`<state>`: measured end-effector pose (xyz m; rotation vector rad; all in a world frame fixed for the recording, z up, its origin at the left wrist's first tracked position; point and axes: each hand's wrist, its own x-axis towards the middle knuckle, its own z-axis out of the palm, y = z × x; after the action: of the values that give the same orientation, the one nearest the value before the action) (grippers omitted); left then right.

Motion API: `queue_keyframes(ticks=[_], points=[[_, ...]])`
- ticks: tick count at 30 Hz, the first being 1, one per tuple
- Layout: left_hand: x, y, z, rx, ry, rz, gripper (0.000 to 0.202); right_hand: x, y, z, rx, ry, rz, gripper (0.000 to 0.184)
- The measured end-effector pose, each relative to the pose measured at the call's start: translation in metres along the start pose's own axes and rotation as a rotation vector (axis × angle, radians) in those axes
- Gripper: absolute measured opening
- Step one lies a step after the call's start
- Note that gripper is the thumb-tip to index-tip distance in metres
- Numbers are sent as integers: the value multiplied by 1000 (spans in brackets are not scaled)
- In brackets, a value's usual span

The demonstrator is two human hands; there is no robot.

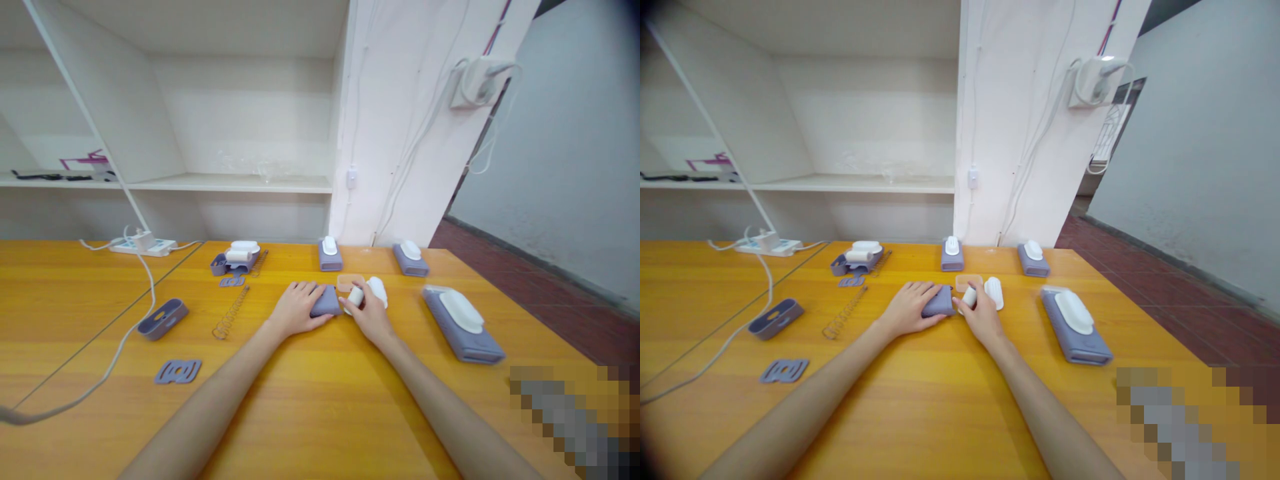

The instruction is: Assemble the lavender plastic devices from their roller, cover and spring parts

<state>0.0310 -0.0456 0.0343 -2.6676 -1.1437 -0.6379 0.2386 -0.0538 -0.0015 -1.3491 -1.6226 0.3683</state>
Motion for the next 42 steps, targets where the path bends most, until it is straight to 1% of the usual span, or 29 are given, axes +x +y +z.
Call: queue_keyframes(ticks=[2, 7, 9, 11, 14, 16, 17, 20, 24, 29, 33, 39, 42], points=[[0, -1, 0, -5, 4, 0, 61, 2, 0, 1, -21, -22, -5, 49], [1, -2, 0, -16, 7, -3, 60, 9, 2, 5, -27, -59, 1, 48], [2, -3, 0, -23, 5, 0, 61, 12, 3, 7, -26, -55, 20, 47], [3, -5, 1, -31, 1, 2, 62, 15, 3, 9, -23, -22, 72, 48], [4, -10, 4, -30, -6, -14, 63, 19, 2, 16, -5, 86, 174, 51], [6, -13, 6, -22, -7, -31, 64, 20, 2, 21, 33, 151, 187, 50], [6, -14, 7, -18, -7, -36, 64, 20, 2, 23, 62, 162, 172, 49], [8, -15, 9, -9, -1, -43, 64, 19, 3, 26, 178, 125, 138, 48], [7, -14, 11, 2, 16, -49, 64, 18, 2, 28, 317, 87, 169, 49], [5, -12, 12, 38, 40, -42, 64, 19, -2, 30, 368, 35, 187, 47], [4, -11, 12, 61, 47, -33, 65, 17, -4, 29, 347, 33, 180, 46], [3, -11, 11, 77, 58, -9, 67, 13, -5, 25, 129, 29, 127, 46], [2, -11, 12, 72, 63, -2, 67, 13, -5, 24, 121, 23, 104, 44]])
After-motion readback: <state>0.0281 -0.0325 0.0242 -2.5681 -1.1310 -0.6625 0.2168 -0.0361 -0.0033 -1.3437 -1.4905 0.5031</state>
